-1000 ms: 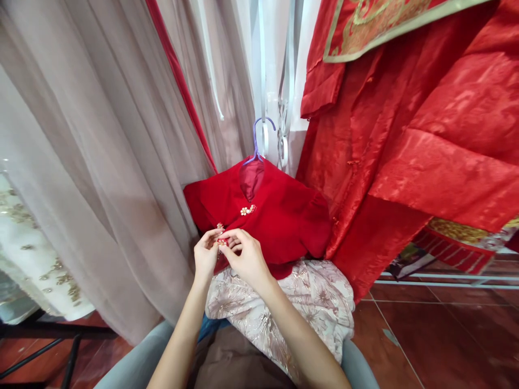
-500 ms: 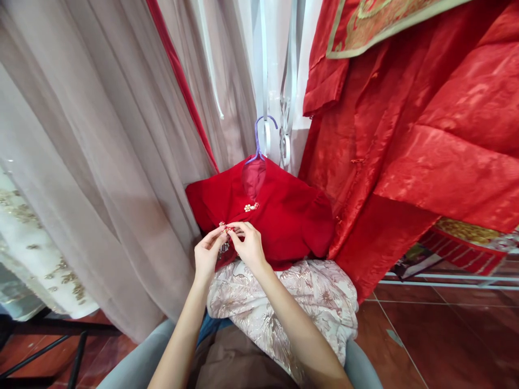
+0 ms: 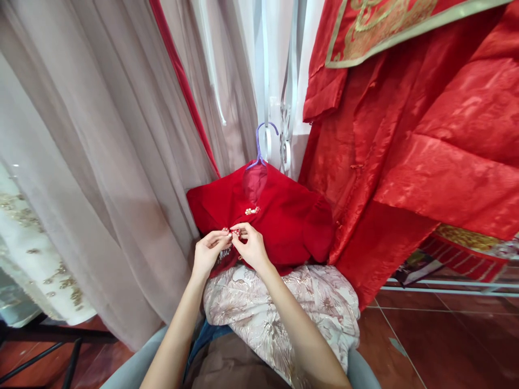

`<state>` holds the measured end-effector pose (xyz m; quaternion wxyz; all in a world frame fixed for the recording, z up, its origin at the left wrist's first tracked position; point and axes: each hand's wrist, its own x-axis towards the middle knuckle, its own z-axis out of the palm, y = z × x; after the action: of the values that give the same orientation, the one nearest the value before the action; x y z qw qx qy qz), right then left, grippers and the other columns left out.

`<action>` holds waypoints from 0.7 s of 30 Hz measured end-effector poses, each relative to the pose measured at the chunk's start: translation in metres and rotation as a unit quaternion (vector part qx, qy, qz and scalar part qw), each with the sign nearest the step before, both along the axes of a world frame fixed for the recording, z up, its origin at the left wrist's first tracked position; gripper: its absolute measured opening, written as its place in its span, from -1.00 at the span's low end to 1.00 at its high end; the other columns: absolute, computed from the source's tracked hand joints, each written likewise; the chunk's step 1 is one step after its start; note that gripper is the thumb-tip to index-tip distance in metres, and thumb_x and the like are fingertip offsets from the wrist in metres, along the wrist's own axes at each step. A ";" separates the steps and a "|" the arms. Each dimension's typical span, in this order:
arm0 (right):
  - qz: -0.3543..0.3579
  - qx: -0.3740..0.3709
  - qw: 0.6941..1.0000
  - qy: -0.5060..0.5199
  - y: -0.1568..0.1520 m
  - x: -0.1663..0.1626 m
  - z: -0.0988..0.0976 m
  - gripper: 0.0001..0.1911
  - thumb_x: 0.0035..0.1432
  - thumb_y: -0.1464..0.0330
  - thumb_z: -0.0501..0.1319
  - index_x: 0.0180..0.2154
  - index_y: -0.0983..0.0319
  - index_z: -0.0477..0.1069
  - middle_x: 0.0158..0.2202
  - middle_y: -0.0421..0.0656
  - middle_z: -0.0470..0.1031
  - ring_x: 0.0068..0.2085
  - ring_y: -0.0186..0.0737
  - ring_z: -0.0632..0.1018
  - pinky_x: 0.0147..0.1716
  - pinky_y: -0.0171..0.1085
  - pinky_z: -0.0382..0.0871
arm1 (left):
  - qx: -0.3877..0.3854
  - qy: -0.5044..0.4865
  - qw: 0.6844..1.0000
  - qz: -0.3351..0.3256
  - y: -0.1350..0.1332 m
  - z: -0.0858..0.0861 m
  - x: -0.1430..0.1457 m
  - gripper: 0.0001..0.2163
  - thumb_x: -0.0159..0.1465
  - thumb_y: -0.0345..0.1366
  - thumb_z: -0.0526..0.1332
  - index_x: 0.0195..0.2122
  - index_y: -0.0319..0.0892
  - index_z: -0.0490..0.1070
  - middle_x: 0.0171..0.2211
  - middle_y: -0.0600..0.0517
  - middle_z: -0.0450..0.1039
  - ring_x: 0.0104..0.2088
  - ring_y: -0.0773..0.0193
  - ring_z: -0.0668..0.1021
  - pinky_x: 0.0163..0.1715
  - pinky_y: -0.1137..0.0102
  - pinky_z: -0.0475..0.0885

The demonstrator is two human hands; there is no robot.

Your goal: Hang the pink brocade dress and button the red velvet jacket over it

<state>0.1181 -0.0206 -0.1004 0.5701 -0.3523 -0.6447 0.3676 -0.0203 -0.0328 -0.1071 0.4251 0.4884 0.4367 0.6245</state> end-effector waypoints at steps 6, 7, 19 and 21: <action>0.001 -0.037 0.999 0.000 -0.026 0.017 -0.021 -0.76 0.16 0.30 0.14 -0.15 0.23 0.43 -0.15 -0.08 0.53 -0.12 -0.24 0.55 -0.09 -0.21 0.46 | 0.015 0.033 0.994 0.107 -0.016 -0.045 0.017 -0.76 0.09 -0.14 0.28 -0.35 -0.23 0.41 -0.39 0.00 0.49 -0.41 0.31 0.55 -0.40 0.41 0.52; -0.021 -0.047 0.999 -0.009 -0.032 0.020 -0.030 -0.78 0.16 0.30 0.13 -0.18 0.23 0.44 -0.16 -0.07 0.52 -0.13 -0.23 0.55 -0.11 -0.20 0.48 | -0.001 0.038 0.994 0.099 -0.021 -0.054 0.022 -0.77 0.11 -0.15 0.26 -0.34 -0.22 0.40 -0.40 0.00 0.48 -0.44 0.32 0.55 -0.44 0.42 0.51; -0.083 -0.107 0.991 -0.007 -0.052 0.018 -0.085 -0.77 0.09 0.24 0.17 -0.21 0.18 0.26 -0.19 -0.09 0.42 -0.17 -0.20 0.51 -0.34 -0.27 0.50 | -0.022 0.190 0.980 0.062 -0.040 -0.070 0.044 -0.92 0.12 -0.30 0.17 -0.46 -0.19 0.36 -0.52 0.08 0.41 -0.51 0.32 0.46 -0.46 0.46 0.35; -0.090 -0.110 0.990 -0.013 -0.052 0.020 -0.084 -0.78 0.10 0.23 0.17 -0.23 0.18 0.26 -0.23 -0.10 0.43 -0.20 -0.20 0.51 -0.38 -0.29 0.48 | 0.001 0.253 0.960 0.122 -0.042 -0.068 0.044 -0.94 0.11 -0.31 0.19 -0.46 -0.17 0.37 -0.50 0.08 0.37 -0.47 0.29 0.44 -0.39 0.41 0.35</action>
<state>0.1377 -0.0725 -0.1841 0.5504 -0.4745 -0.5731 0.3787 0.0233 -0.0752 -0.1752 0.2204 0.5740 0.5858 0.5280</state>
